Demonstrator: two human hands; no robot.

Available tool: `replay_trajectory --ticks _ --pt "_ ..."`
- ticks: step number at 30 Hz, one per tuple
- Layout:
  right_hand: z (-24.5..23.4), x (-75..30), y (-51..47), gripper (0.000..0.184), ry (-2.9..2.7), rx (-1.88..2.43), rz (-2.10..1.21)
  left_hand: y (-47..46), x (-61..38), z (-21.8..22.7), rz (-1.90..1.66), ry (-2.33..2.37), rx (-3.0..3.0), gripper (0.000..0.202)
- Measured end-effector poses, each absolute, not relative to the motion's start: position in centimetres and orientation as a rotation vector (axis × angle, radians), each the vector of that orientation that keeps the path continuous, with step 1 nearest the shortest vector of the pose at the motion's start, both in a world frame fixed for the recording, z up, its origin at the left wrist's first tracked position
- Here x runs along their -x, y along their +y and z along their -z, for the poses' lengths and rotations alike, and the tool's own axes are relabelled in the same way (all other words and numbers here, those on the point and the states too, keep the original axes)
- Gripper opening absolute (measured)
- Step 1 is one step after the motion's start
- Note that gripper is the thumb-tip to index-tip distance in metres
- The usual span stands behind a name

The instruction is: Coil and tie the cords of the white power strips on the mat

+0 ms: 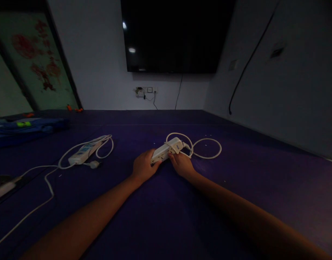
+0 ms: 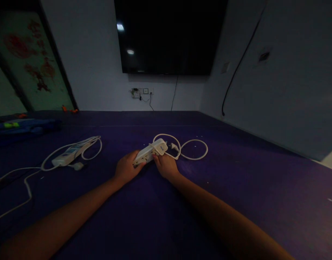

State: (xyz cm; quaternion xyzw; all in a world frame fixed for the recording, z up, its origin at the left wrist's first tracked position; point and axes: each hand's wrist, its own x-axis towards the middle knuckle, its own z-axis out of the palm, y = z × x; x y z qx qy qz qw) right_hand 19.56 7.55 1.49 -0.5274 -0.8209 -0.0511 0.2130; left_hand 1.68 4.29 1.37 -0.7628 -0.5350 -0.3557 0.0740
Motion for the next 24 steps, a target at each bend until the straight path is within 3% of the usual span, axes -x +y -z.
replay_trajectory --ticks 24 --pt "-1.52 -19.62 7.39 0.045 -2.264 1.494 0.181 4.3 -1.57 -1.38 1.096 -1.577 2.337 0.037"
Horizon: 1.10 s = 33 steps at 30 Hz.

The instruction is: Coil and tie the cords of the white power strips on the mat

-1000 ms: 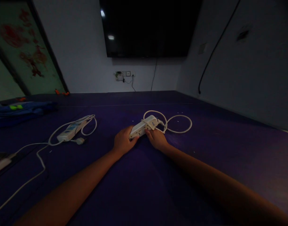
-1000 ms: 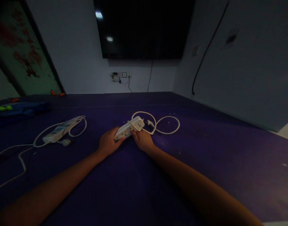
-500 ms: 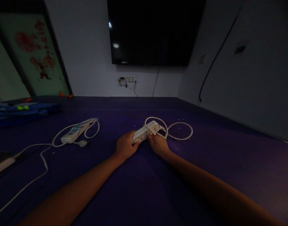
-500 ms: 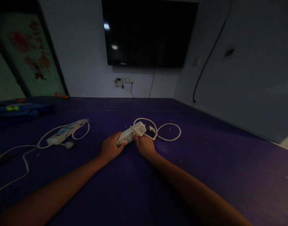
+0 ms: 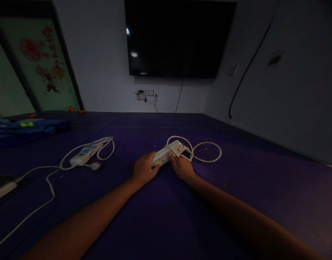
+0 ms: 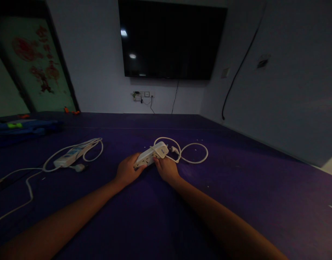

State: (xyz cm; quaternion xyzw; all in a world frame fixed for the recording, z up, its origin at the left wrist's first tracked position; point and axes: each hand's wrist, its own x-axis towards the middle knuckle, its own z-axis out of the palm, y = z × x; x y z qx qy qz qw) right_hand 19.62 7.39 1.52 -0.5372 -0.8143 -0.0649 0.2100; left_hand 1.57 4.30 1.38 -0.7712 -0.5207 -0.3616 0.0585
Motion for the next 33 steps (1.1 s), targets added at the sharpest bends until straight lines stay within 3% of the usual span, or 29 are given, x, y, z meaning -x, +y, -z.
replay_trajectory --ticks 33 --pt "-1.52 -19.56 7.46 0.045 -2.282 1.458 0.112 4.55 -1.44 -1.32 1.049 -1.583 2.292 0.039"
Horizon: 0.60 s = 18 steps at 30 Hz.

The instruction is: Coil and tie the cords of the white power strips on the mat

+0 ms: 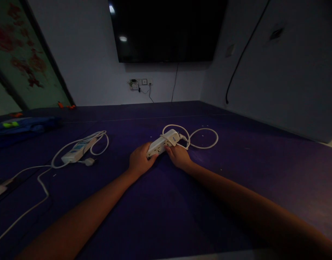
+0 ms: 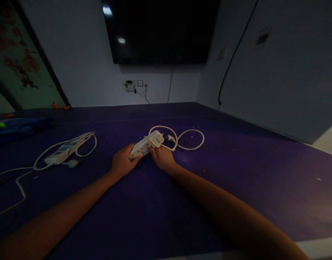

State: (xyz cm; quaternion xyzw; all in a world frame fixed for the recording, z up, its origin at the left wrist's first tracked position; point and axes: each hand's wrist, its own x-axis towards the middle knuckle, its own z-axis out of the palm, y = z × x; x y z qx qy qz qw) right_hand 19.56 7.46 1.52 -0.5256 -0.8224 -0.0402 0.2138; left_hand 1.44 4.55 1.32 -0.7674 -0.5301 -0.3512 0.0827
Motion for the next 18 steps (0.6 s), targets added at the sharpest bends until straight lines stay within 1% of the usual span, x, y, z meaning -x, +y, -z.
replay_trajectory --ticks 7,13,18 --pt "-1.3 -19.64 7.6 0.043 -2.278 1.443 0.096 4.47 -1.52 -1.32 1.048 -1.595 2.288 0.04" --pt "-1.29 -19.62 7.59 0.042 -2.264 1.378 0.141 4.38 -1.57 -1.34 1.074 -1.579 2.29 0.037" --pt "-1.44 -19.61 7.48 0.043 -2.279 1.43 0.118 4.43 -1.54 -1.32 1.058 -1.594 2.3 0.037"
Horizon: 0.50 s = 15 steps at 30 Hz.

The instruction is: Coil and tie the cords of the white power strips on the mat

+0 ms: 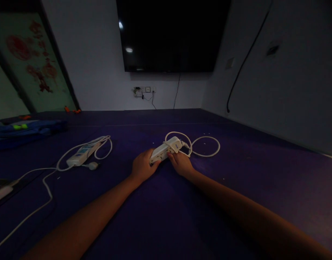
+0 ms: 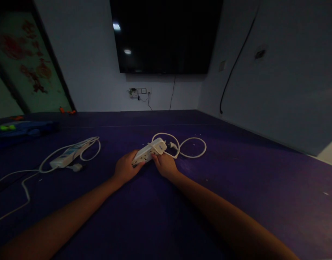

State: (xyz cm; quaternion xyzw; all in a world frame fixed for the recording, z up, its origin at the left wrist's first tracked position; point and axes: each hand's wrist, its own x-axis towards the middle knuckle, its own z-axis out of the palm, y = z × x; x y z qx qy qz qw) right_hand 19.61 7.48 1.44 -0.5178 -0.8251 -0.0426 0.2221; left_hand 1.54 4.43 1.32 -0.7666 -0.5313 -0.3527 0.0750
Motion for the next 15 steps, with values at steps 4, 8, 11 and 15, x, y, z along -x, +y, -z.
replay_trajectory --ticks 4,8,11,15 --pt "-1.61 -19.58 7.37 0.043 -2.289 1.433 0.103 4.4 -1.53 -1.29 1.056 -1.58 2.312 0.037" --pt "-1.63 -19.58 7.44 0.044 -2.295 1.476 0.092 4.37 -1.57 -1.29 1.058 -1.591 2.3 0.038" --pt "-1.56 -19.6 7.51 0.044 -2.293 1.462 0.101 4.38 -1.59 -1.3 1.055 -1.598 2.301 0.039" --pt "-1.49 -19.61 7.5 0.043 -2.283 1.437 0.114 4.44 -1.54 -1.29 1.067 -1.583 2.314 0.039"
